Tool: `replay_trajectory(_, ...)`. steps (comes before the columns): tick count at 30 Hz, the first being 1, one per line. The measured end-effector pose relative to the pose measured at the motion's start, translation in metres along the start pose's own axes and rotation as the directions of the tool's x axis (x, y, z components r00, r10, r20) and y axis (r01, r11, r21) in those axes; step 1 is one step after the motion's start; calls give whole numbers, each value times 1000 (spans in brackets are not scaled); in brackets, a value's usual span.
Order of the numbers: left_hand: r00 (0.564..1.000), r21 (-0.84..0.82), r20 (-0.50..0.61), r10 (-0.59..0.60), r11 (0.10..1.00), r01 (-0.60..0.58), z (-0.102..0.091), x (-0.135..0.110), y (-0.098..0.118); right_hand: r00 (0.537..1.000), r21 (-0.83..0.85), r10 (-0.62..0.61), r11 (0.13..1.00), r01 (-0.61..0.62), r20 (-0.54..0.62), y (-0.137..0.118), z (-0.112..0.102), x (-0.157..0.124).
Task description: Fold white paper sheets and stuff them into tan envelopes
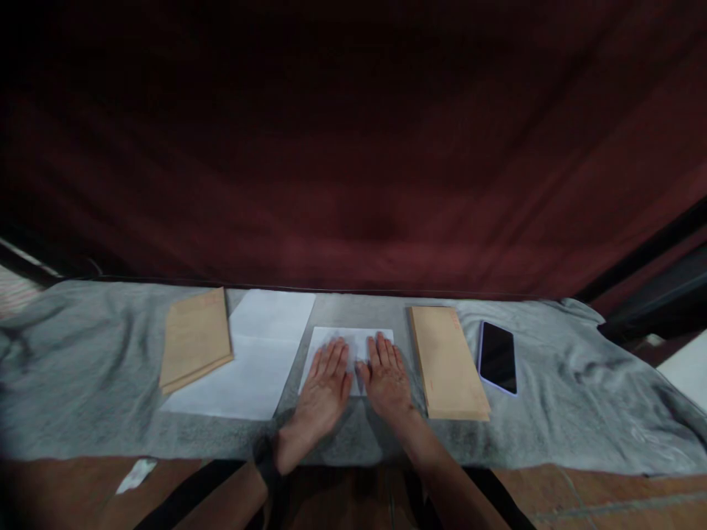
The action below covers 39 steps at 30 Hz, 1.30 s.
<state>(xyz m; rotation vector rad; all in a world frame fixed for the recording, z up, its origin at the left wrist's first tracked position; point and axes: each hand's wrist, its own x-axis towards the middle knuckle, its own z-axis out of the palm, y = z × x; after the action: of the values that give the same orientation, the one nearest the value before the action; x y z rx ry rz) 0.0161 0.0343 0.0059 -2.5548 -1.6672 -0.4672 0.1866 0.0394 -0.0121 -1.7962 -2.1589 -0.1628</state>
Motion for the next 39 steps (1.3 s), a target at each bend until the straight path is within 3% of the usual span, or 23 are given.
replay_trajectory(3,996,-35,43,77,996,-76,-3,-9,9,1000,4,4,1000,-4,26,1,-1,1)
replay_trajectory(7,996,-25,83,35,999,-33,-3,-16,3,1000,1,5,1000,-5,21,4,-3,-1)
replay_trajectory(11,998,2,38,-42,999,42,-2,-21,-7,1000,-16,13,1000,-14,-15,10,-1,-6)
replay_trajectory(17,1000,17,-20,-15,1000,15,-3,-26,-12,997,-23,26,999,-28,-77,11,-5,-13)
replay_trajectory(25,999,72,-32,24,997,-21,-7,-25,-12,969,88,-237,969,231,65,-17,-23,-21)
replay_trajectory(34,999,96,-16,-45,994,47,-6,-26,-14,984,46,-169,985,166,57,2,-27,-31)
replay_trajectory(39,999,53,46,25,998,-28,-12,-26,-25,973,80,-188,981,179,134,11,-38,-33)
